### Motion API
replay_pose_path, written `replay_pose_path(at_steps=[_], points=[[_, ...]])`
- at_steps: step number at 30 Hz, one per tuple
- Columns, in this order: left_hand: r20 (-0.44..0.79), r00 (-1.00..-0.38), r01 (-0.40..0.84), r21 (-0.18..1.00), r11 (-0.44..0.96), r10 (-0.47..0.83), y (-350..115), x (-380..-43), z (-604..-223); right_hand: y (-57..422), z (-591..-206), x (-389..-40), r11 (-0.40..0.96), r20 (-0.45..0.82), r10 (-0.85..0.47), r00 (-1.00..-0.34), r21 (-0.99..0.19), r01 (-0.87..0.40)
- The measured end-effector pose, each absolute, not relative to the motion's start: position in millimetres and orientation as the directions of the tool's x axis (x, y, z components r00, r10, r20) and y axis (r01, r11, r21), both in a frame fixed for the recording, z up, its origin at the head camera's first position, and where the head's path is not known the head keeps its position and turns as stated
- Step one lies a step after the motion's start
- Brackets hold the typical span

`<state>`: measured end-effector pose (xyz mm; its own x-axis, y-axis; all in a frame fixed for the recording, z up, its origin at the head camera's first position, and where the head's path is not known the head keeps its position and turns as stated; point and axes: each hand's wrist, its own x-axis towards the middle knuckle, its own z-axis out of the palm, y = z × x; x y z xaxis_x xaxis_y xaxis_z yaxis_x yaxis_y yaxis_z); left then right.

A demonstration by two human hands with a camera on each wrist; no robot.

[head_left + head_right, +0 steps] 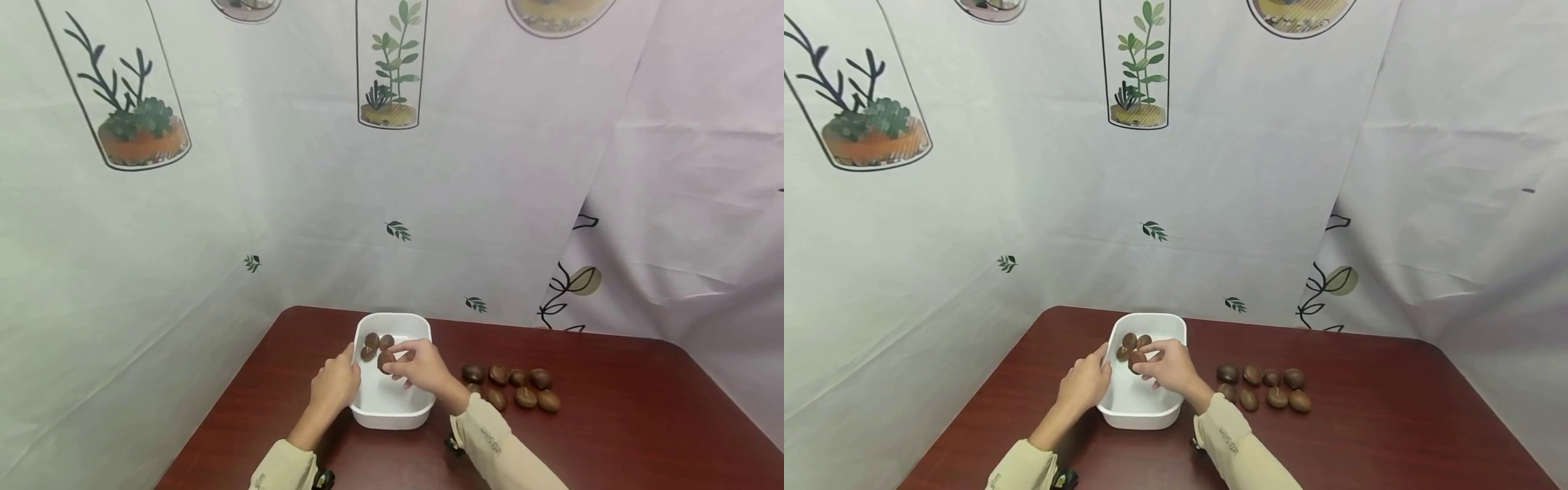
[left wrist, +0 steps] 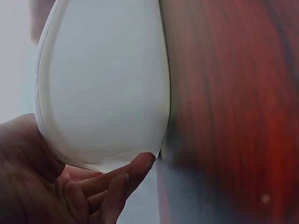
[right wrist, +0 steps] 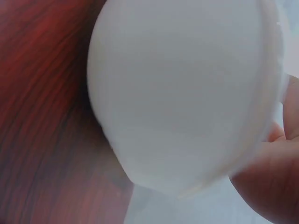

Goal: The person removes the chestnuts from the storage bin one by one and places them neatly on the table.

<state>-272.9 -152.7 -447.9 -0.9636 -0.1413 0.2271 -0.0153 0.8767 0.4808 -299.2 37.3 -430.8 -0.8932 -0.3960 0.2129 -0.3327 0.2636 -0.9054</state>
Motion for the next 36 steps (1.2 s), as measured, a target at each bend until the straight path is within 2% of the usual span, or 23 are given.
replay_pose_path(at_steps=[17,28,36], points=[[0.205,-0.969,-0.023,0.479,0.878,-0.137,-155.2,-272.7,-444.5,110.0,-422.6,-261.3,0.213,0.165,-0.485,-0.859,-0.930,-0.300],[0.216,-0.968,-0.004,0.493,0.870,-0.127,-153.4,-271.0,-445.9,165.8,-433.0,-243.8,0.245,0.133,-0.446,-0.885,-0.933,-0.263],[0.210,-0.969,-0.007,0.490,0.872,-0.126,-153.8,-270.3,-445.3,204.5,-434.6,-231.0,0.265,0.066,-0.384,-0.921,-0.948,-0.179]])
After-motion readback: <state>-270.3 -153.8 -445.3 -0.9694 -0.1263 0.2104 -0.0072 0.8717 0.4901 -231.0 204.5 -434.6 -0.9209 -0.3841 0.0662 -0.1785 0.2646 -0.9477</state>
